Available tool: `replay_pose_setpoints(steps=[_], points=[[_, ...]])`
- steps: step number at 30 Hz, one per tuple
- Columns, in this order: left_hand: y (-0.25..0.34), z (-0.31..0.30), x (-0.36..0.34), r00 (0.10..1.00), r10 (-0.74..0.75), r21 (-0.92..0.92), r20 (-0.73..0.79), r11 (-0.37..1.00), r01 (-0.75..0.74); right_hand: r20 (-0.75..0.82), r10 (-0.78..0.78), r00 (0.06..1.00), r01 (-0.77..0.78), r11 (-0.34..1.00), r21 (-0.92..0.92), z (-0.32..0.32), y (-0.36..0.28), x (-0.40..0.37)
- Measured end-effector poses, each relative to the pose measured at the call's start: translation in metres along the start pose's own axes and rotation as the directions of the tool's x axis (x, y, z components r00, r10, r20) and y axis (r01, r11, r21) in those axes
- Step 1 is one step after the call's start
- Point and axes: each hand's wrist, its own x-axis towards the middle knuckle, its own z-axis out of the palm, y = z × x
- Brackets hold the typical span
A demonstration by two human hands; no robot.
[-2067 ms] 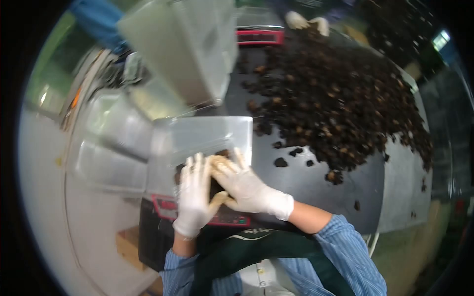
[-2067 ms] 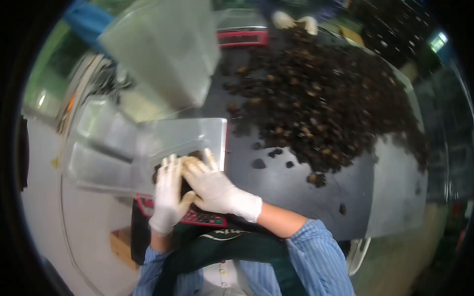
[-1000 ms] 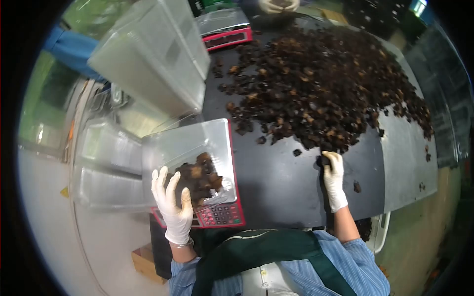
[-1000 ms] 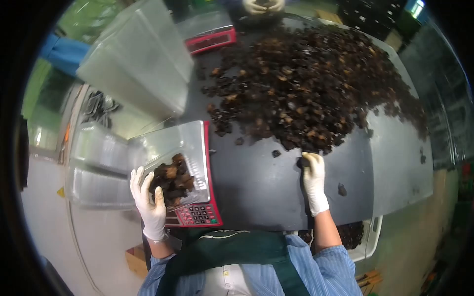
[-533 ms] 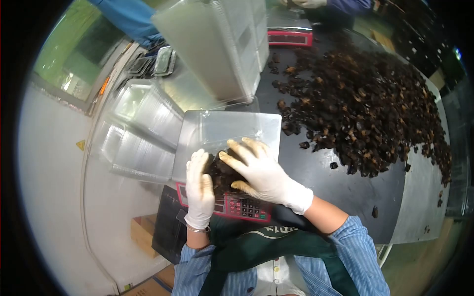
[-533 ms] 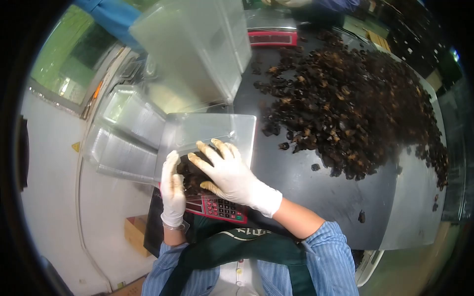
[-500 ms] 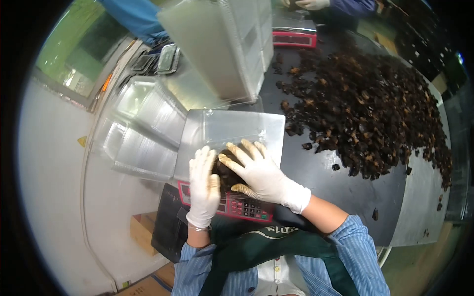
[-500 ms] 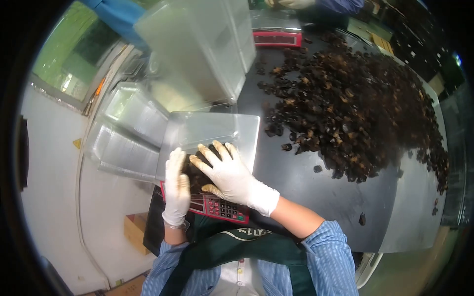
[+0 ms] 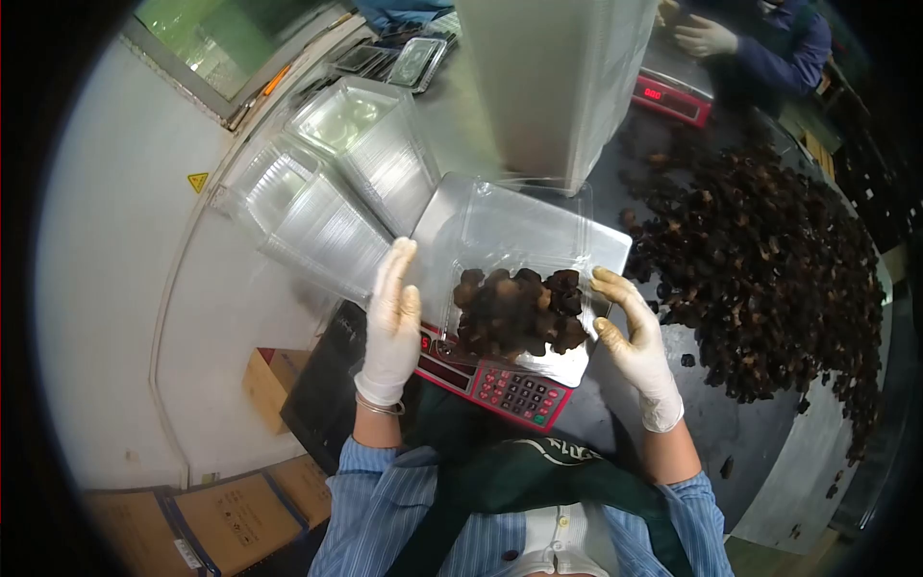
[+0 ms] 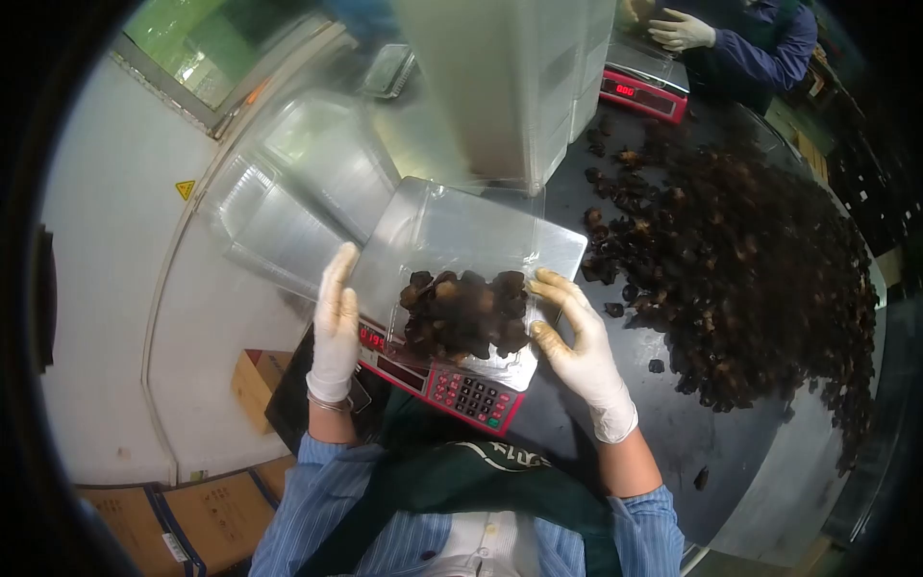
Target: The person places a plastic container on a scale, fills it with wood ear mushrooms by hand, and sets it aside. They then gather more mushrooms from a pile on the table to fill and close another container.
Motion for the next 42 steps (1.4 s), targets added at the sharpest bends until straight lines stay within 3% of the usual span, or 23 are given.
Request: replay_pose_setpoints(steps=[3,5,7,9,11,13,17,21,23,25,27,29,32,34,37,39,42], points=[[-0.001,-0.013,0.006,0.994,0.005,-0.076,-0.112,0.997,-0.013,-0.047,0.006,0.999,-0.011,0.995,-0.096,0.003,0.004,-0.011],[0.01,-0.017,0.008,0.989,0.077,0.005,-0.127,0.997,-0.077,-0.097,-0.069,0.993,0.049,0.978,-0.201,0.008,0.001,-0.009],[0.02,-0.008,0.011,0.98,0.199,0.088,0.013,0.976,-0.199,-0.105,-0.132,0.986,0.093,0.946,-0.311,0.012,-0.007,-0.001],[0.025,0.012,0.009,0.893,0.367,0.121,0.261,0.905,-0.408,-0.088,-0.227,0.97,0.157,0.861,-0.484,0.023,-0.018,0.013],[0.036,0.033,0.006,0.827,0.323,0.24,0.461,0.851,-0.466,-0.026,-0.242,0.97,0.163,0.725,-0.669,0.037,-0.02,0.023],[0.032,0.052,-0.001,0.826,0.222,0.277,0.518,0.87,-0.408,-0.012,-0.269,0.963,0.19,0.707,-0.681,0.041,-0.013,0.026],[0.031,0.055,-0.005,0.837,0.193,0.304,0.512,0.871,-0.387,-0.134,-0.253,0.958,0.184,0.903,-0.388,0.037,0.009,0.024],[0.031,0.057,-0.007,0.843,0.178,0.324,0.507,0.867,-0.378,-0.343,0.086,0.935,-0.063,0.995,0.077,0.026,0.006,0.017],[0.03,0.057,-0.007,0.843,0.182,0.321,0.506,0.868,-0.38,-0.465,0.104,0.879,-0.041,0.989,0.145,0.012,0.016,0.015],[0.03,0.057,-0.007,0.845,0.186,0.319,0.502,0.868,-0.381,-0.452,0.05,0.891,-0.068,0.997,-0.022,0.003,0.01,0.013],[0.029,0.057,-0.008,0.846,0.189,0.316,0.498,0.869,-0.38,-0.286,-0.095,0.954,0.044,0.983,-0.178,0.008,0.005,0.018],[0.031,0.058,-0.008,0.844,0.181,0.325,0.505,0.866,-0.381,-0.105,-0.153,0.983,0.087,0.877,-0.472,0.017,-0.019,0.024],[0.031,0.057,-0.007,0.84,0.173,0.323,0.514,0.869,-0.376,-0.004,-0.21,0.978,0.166,0.789,-0.592,0.032,-0.006,0.033],[0.031,0.057,-0.007,0.841,0.174,0.314,0.513,0.874,-0.372,-0.145,-0.151,0.978,0.102,0.949,-0.298,0.03,0.003,0.031],[0.03,0.056,-0.007,0.849,0.177,0.297,0.499,0.885,-0.36,-0.365,0.045,0.93,-0.034,0.999,0.037,0.012,0.011,0.023],[0.03,0.056,-0.006,0.854,0.185,0.284,0.487,0.891,-0.355,-0.414,0.326,0.85,-0.166,0.911,0.377,-0.013,0.013,0.006],[0.035,0.051,-0.004,0.871,0.202,0.253,0.449,0.905,-0.341,-0.261,0.429,0.865,-0.036,0.571,0.82,-0.054,0.044,-0.028]])
